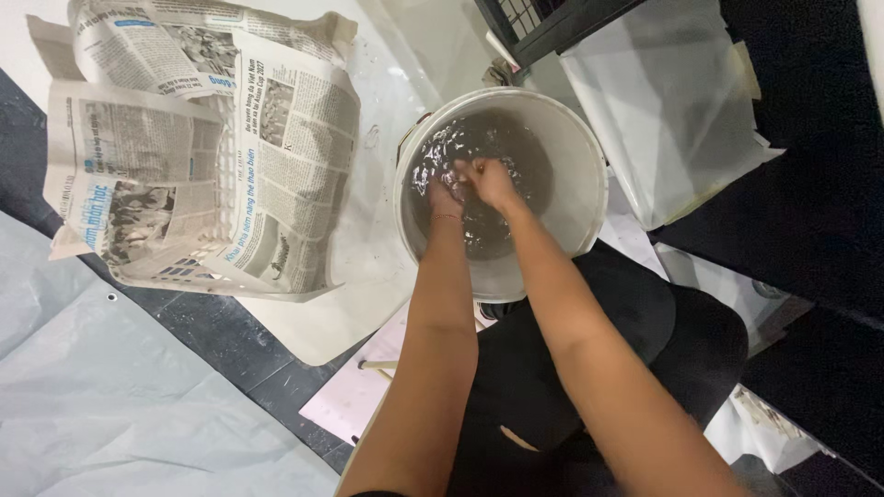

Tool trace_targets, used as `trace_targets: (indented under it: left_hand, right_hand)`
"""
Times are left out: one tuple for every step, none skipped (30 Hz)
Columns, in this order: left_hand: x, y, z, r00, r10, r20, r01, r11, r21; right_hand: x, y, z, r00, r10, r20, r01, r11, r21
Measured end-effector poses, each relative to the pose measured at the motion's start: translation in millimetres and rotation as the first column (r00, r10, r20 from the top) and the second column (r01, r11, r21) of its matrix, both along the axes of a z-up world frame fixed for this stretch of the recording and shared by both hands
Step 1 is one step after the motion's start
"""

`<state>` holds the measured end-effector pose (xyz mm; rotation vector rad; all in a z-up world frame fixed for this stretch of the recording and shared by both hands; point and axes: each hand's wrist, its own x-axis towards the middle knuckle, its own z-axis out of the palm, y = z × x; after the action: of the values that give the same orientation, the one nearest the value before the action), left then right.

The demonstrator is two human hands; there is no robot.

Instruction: The person washes and dries several clear drinking glasses using a bucket of water and a maroon cloth. They rinse each glass in the bucket, wipe it dry with the cloth, and place it on a nearby shelf.

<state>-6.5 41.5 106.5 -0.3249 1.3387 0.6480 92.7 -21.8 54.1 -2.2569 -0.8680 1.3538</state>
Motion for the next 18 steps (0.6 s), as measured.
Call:
trace_targets:
  left_hand:
    - [1.4, 0.8, -6.5, 0.998, -0.009, -0.057, 0.01, 1.0, 0.011]
    - [-1.3, 0.4, -11.2, 0.998, 0.058, 0.029, -0.061, 0.991, 0.12]
    - [-2.3, 0.0, -13.2, 0.986, 0.114, 0.123, -0.139, 0.965, 0.221]
    - [-1.7, 0.1, -14.0, 0.961, 0.158, 0.226, -0.225, 0.923, 0.311]
    - [-2.3, 0.9, -13.7, 0.956, 0.188, 0.224, -0.251, 0.921, 0.298]
    - [-1.2, -1.1, -12.3, 0.949, 0.221, 0.223, -0.28, 0.919, 0.279]
    - [-0.4, -3.1, -10.2, 0.941, 0.255, 0.221, -0.309, 0.915, 0.261]
    - [0.7, -2.8, -8.3, 0.958, 0.232, 0.168, -0.267, 0.937, 0.226]
    - [2.8, -1.9, -6.6, 0.971, 0.209, 0.12, -0.229, 0.954, 0.194]
    - [3.9, 0.4, -5.5, 0.981, 0.182, 0.07, -0.192, 0.966, 0.173]
    - [5.4, 3.3, -5.3, 0.992, 0.126, -0.005, -0.124, 0.977, 0.171]
    - [3.9, 3.0, -6.2, 0.994, 0.043, -0.103, -0.026, 0.986, 0.163]
    - [2.8, 3.1, -8.4, 0.978, -0.054, -0.202, 0.084, 0.986, 0.145]
    - [2.1, 1.9, -10.6, 0.941, -0.169, -0.294, 0.21, 0.971, 0.115]
    - [1.4, -0.5, -12.9, 0.883, -0.288, -0.372, 0.336, 0.939, 0.071]
    - [1.1, -4.2, -15.5, 0.805, -0.408, -0.43, 0.459, 0.888, 0.015]
    - [1.4, -8.1, -15.6, 0.716, -0.515, -0.47, 0.565, 0.824, -0.043]
    - [2.3, -7.3, -11.9, 0.644, -0.59, -0.488, 0.641, 0.764, -0.078]
  right_hand:
    - [-0.2, 4.6, 1.4, 0.997, -0.068, 0.033, 0.067, 0.998, 0.013]
    - [-4.3, 7.1, 2.1, 0.988, -0.14, 0.058, 0.139, 0.99, 0.024]
    - [-6.8, 9.2, 2.5, 0.973, -0.229, -0.014, 0.228, 0.973, -0.041]
    - [-6.5, 11.4, 2.3, 0.945, -0.317, -0.079, 0.308, 0.945, -0.109]
    - [-5.3, 12.9, 1.6, 0.904, -0.405, -0.137, 0.378, 0.907, -0.183]
    - [-1.2, 10.8, 1.2, 0.831, -0.493, -0.258, 0.432, 0.863, -0.261]
    - [2.3, 7.8, 0.3, 0.732, -0.576, -0.365, 0.468, 0.814, -0.345]
    - [6.3, 7.1, 1.8, 0.609, -0.649, -0.455, 0.49, 0.76, -0.427]
    - [10.3, 5.2, 1.5, 0.591, -0.677, -0.438, 0.512, 0.735, -0.445]
    - [14.2, 4.2, -1.7, 0.572, -0.703, -0.422, 0.534, 0.71, -0.459]
    - [17.9, 2.9, -7.2, 0.552, -0.728, -0.406, 0.555, 0.684, -0.473]
    - [17.7, -0.2, -10.7, 0.625, -0.647, -0.436, 0.542, 0.762, -0.354]
    - [16.4, -3.3, -13.8, 0.696, -0.56, -0.45, 0.516, 0.825, -0.228]
    - [15.2, -5.8, -16.2, 0.761, -0.468, -0.45, 0.478, 0.873, -0.099]
    - [13.4, -8.5, -18.1, 0.934, -0.283, -0.218, 0.321, 0.933, 0.162]
    - [12.4, -11.3, -19.5, 0.991, -0.112, 0.076, 0.078, 0.93, 0.36]
    - [11.6, -13.6, -20.0, 0.921, 0.017, 0.388, -0.211, 0.861, 0.463]
    - [11.4, -12.6, -19.5, 0.915, 0.05, 0.401, -0.25, 0.85, 0.464]
